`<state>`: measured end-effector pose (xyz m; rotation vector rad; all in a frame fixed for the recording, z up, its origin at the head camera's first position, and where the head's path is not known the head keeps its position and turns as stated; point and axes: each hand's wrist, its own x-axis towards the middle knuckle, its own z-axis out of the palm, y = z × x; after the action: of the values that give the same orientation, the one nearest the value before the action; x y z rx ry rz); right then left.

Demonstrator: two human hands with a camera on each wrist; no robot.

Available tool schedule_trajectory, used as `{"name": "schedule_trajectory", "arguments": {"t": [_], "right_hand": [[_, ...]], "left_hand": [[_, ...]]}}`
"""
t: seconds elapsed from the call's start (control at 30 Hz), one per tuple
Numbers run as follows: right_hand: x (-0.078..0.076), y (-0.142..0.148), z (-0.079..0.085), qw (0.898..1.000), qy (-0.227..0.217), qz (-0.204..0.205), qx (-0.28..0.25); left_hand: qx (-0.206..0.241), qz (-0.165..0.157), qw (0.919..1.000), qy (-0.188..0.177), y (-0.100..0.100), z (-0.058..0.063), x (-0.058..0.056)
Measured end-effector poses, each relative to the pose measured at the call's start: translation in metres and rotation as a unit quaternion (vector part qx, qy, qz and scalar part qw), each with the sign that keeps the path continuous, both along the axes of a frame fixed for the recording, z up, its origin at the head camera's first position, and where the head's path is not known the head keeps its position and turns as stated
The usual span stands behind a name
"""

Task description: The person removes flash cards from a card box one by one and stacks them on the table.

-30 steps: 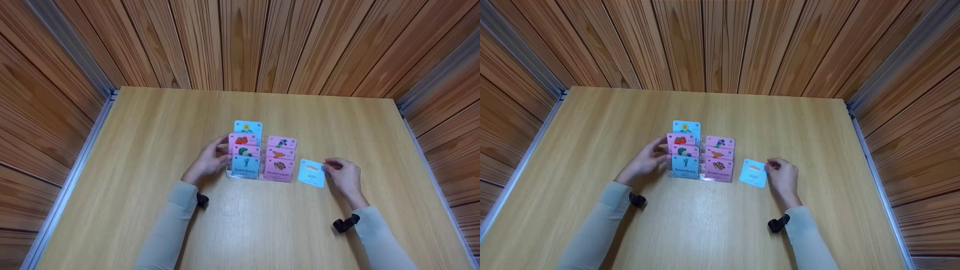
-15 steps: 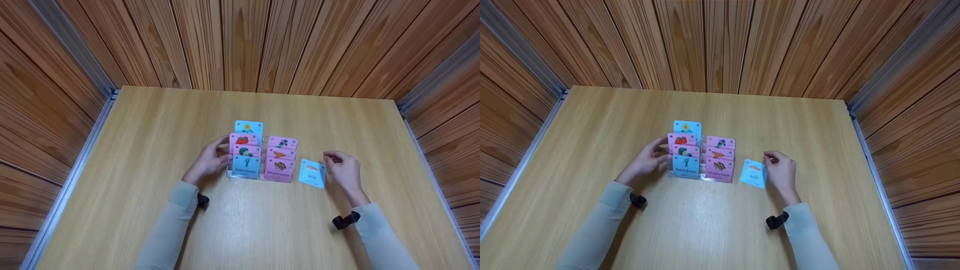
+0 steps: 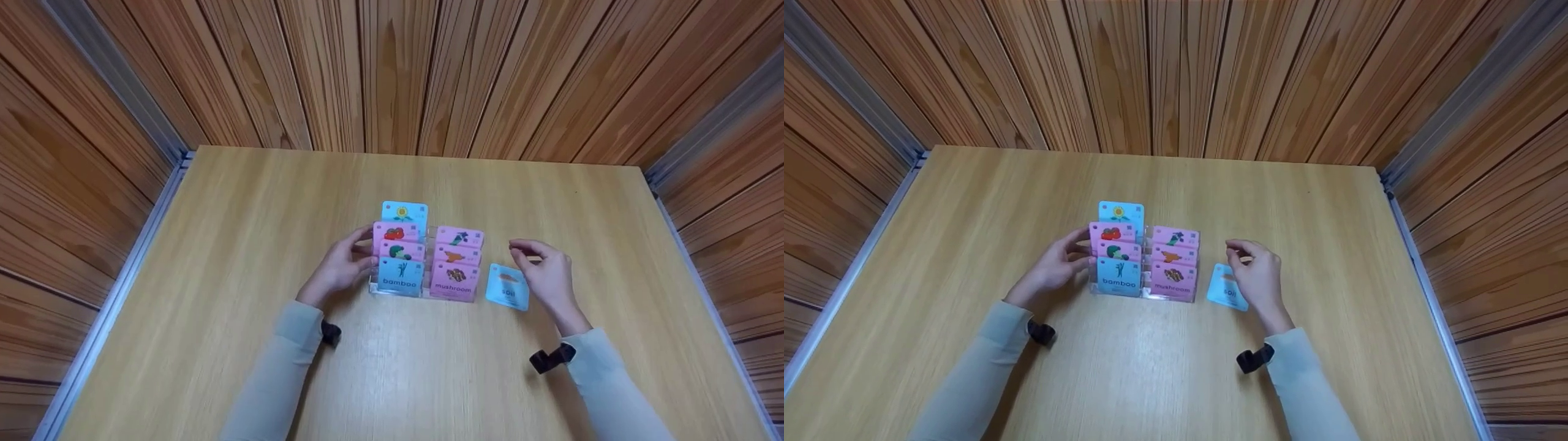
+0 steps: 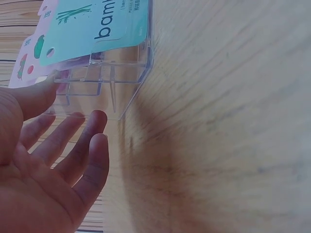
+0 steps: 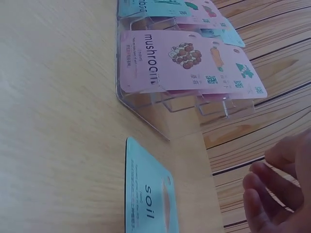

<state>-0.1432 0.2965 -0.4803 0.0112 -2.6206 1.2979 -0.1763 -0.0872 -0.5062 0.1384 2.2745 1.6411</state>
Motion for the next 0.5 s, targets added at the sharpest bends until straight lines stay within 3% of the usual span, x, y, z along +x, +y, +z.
{"name": "schedule_trajectory", "arguments": {"t": [0.23,0.5], "right_hand": [[0.000,-0.018,-0.001,0.998,0.036,0.039,-0.039],[-0.007,-0.039,0.000,0.995,0.055,0.073,-0.031]], "left_hand": [[0.000,-0.003,1.0000,-0.003,0.001,-0.001,0.000],[0.005,-0.005,0.9999,-0.008,-0.001,-0.002,-0.002]]}}
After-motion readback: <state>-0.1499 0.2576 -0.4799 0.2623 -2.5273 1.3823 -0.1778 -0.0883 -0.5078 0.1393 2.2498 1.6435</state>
